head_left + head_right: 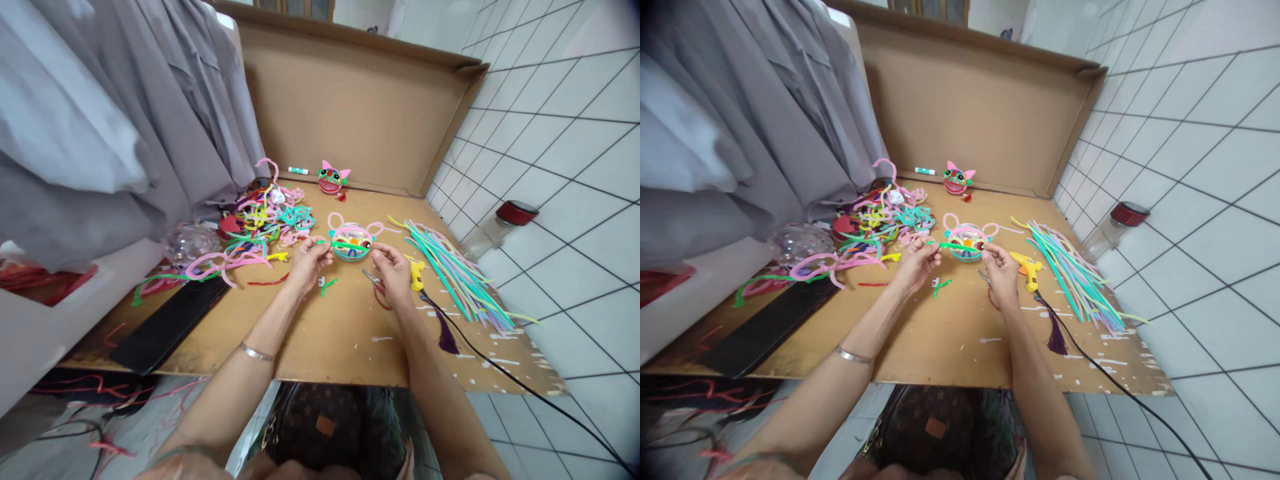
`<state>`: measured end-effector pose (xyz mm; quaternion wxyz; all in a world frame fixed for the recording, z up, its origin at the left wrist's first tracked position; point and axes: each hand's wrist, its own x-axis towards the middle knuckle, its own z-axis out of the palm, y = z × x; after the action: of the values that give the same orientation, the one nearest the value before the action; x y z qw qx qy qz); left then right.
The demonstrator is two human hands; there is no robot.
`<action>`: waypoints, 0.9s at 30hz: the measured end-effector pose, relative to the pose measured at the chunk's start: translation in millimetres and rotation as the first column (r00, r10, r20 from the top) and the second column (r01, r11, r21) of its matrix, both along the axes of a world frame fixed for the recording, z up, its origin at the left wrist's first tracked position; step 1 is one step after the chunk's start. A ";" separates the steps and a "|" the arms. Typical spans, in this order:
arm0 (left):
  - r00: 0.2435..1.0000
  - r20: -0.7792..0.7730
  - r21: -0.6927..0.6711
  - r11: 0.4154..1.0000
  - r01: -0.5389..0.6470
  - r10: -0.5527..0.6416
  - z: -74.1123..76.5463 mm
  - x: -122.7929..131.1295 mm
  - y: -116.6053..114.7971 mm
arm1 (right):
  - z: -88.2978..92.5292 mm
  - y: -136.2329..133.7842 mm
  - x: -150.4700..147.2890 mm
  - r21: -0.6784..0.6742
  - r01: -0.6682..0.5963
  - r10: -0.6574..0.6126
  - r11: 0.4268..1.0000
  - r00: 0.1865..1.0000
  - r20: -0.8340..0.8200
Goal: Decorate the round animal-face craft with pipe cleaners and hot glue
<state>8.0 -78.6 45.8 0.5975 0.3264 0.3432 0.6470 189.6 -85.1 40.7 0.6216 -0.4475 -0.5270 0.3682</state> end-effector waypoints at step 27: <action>0.969 -0.248 0.076 0.997 0.003 0.016 -10.6 -1.5 3.9 | -2.3 8.4 9.8 -0.029 0.119 -0.120 0.992 0.992 -0.029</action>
<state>6.5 -74.8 35.1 0.5348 0.4263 0.3915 0.6156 199.4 -76.8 38.4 0.6445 -0.4808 -0.4846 0.3443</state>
